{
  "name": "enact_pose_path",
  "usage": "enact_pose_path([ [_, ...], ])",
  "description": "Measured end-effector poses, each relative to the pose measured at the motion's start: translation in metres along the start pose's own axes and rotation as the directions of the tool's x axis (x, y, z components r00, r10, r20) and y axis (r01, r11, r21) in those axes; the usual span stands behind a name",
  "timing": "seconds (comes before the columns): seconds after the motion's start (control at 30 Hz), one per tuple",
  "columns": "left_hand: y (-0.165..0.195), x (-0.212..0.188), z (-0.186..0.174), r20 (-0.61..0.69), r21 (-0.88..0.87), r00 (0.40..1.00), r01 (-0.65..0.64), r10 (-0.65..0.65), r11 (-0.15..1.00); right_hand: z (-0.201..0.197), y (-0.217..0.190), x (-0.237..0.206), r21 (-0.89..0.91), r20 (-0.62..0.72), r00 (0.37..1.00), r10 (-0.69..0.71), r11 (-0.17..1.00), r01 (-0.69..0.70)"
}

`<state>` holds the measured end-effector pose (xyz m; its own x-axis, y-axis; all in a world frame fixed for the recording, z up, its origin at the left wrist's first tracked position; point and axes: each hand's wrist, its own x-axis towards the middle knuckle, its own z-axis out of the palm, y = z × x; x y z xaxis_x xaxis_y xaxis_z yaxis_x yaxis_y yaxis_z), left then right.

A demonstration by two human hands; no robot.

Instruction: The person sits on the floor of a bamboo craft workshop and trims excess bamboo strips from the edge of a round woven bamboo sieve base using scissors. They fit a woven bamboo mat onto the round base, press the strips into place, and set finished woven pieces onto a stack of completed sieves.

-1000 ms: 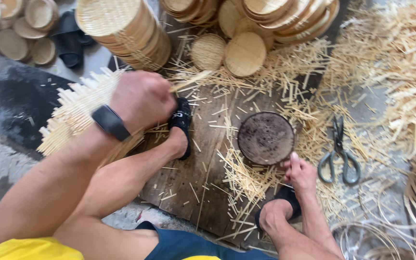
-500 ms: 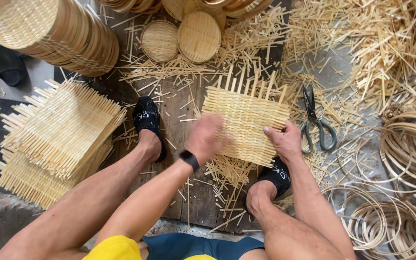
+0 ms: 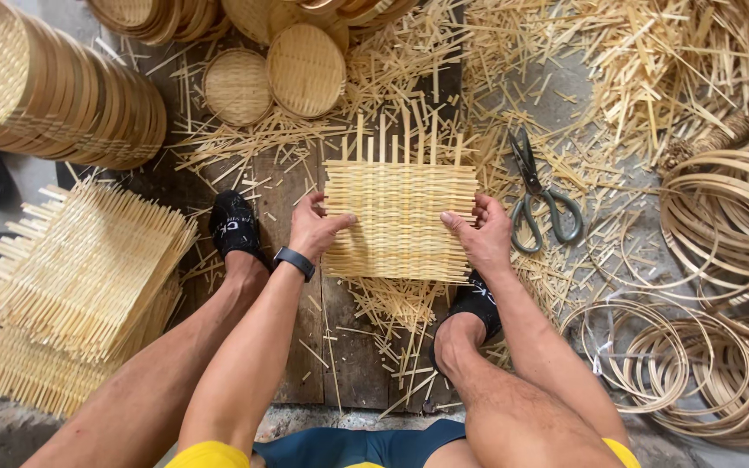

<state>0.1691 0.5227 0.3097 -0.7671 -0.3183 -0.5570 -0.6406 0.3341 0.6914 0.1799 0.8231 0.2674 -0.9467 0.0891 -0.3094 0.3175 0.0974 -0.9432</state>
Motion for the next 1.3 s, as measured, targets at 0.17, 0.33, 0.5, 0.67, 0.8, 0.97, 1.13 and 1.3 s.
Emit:
enact_pose_path([
  [0.17,0.029,-0.051,0.004,-0.055,0.556,0.799,-0.474,0.599,0.683,-0.052,0.018,-0.037,-0.023,-0.235,0.970,-0.055,0.998,0.052],
  [0.33,0.044,-0.096,0.017,0.166,0.471,0.602,-0.744,0.781,0.474,-0.170,0.026,-0.084,-0.343,-0.459,0.876,-0.149,0.939,-0.020],
  [0.5,0.046,-0.112,0.030,0.100,0.428,0.602,-0.745,0.792,0.512,-0.268,0.023,-0.093,-0.572,-0.525,0.823,-0.218,0.807,-0.151],
  [0.67,0.045,-0.120,0.039,0.097,0.424,0.599,-0.748,0.795,0.511,-0.272,0.029,-0.062,-0.940,-0.131,0.991,-0.009,0.319,-0.121],
  [0.8,0.045,-0.122,0.041,0.098,0.406,0.629,-0.733,0.771,0.546,-0.256,0.031,-0.047,-0.989,-0.147,0.938,0.314,-0.066,-0.133],
  [0.97,0.054,-0.129,0.040,0.097,0.400,0.568,-0.774,0.818,0.490,-0.257,0.010,-0.066,-0.960,-0.054,0.998,0.038,0.271,-0.063],
  [1.13,0.088,-0.155,0.067,0.052,0.312,0.425,-0.866,0.904,0.390,-0.224,-0.088,-0.103,-0.750,0.151,0.945,-0.290,0.590,0.301],
  [1.3,0.134,-0.159,0.071,0.420,-0.808,0.885,0.265,0.199,0.526,-0.145,-0.194,-0.128,-0.482,0.655,0.528,-0.540,0.239,0.843],
])
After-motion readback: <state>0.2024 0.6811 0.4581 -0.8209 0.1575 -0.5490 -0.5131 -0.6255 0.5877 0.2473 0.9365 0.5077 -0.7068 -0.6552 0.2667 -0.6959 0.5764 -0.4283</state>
